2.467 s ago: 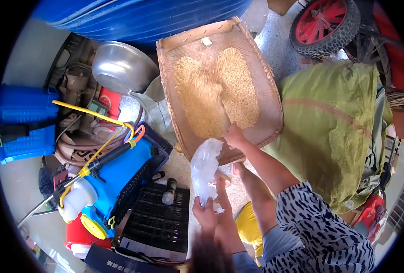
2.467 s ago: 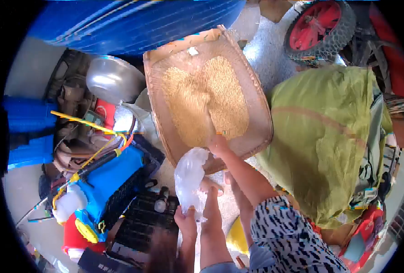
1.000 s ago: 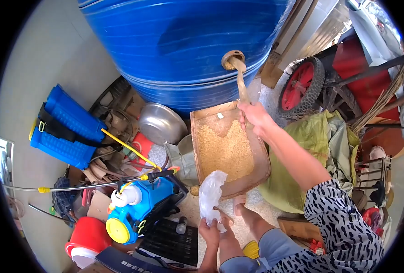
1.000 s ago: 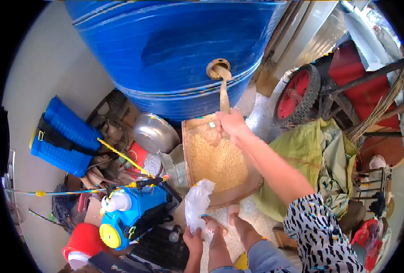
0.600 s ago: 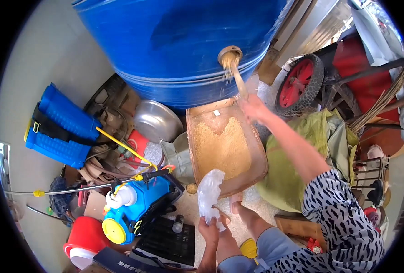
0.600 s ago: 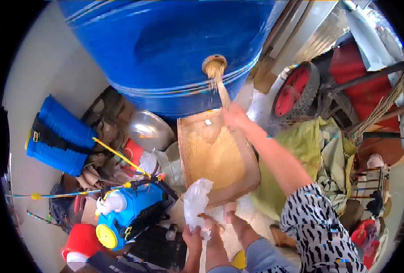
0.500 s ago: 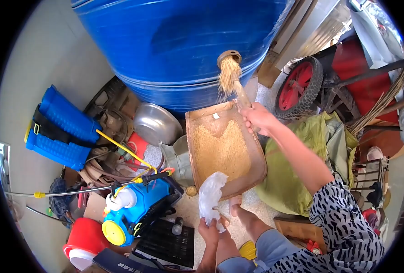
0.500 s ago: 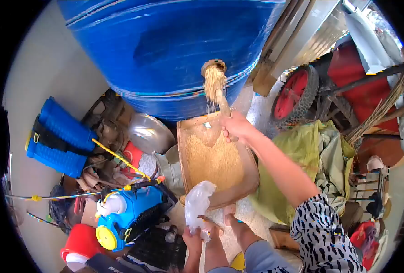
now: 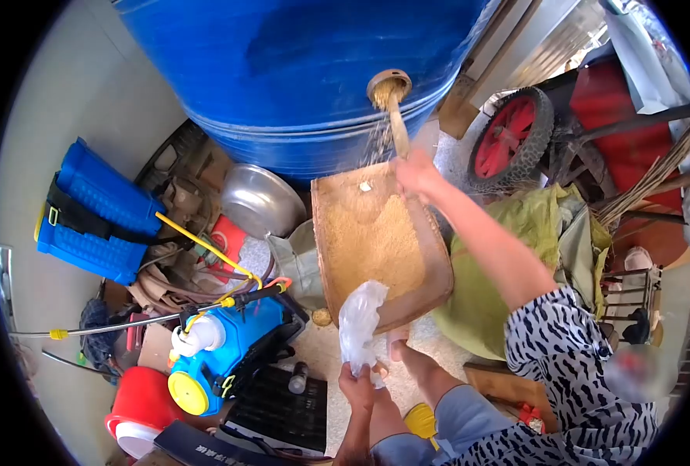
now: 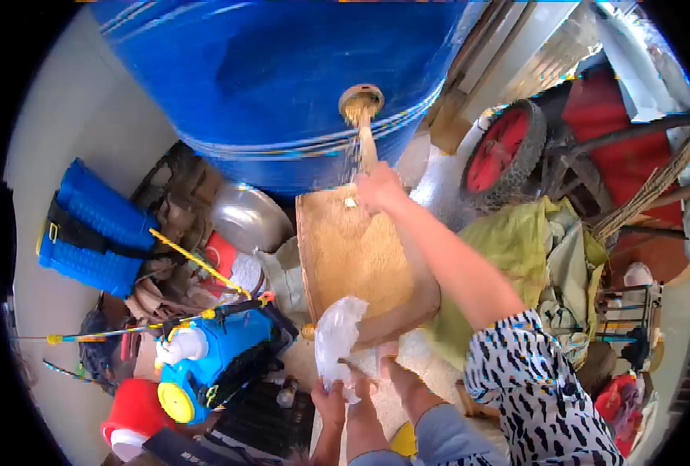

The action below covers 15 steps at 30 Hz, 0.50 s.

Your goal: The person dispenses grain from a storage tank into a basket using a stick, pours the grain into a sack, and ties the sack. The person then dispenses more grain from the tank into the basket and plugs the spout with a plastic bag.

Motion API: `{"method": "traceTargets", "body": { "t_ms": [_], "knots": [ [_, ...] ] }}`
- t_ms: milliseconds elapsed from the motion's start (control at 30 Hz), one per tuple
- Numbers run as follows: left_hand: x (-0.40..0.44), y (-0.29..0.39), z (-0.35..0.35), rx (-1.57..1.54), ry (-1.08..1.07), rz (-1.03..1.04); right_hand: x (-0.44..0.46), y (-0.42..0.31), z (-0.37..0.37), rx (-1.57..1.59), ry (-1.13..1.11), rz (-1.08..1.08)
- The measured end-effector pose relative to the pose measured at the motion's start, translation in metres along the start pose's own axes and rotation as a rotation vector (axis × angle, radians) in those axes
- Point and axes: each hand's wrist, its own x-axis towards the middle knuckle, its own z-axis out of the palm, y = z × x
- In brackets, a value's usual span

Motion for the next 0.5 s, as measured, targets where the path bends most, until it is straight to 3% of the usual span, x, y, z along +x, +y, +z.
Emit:
{"method": "traceTargets", "body": {
  "t_ms": [33, 100, 233, 333, 433, 500],
  "knots": [
    [-0.002, 0.01, 0.001, 0.033, -0.002, -0.003, -0.011, -0.002, -0.004, -0.002, 0.007, -0.011],
    [0.0, 0.009, 0.001, 0.047, 0.001, 0.011, -0.033, -0.004, -0.017, 0.402, -0.226, 0.043],
    [0.003, 0.011, 0.002, 0.008, 0.023, -0.014, -0.059, -0.021, -0.039, 0.603, -0.315, 0.214],
    [0.006, 0.008, 0.002, 0.058, 0.011, -0.027, -0.04, -0.016, -0.027, 0.597, -0.234, 0.164],
    [0.004, 0.01, 0.003, 0.027, -0.016, -0.028, 0.002, -0.015, -0.009, 0.374, -0.173, 0.071],
    [0.003, -0.007, 0.003, 0.007, -0.006, -0.044, 0.022, -0.01, -0.003, 0.047, -0.033, 0.071]
  ]
}}
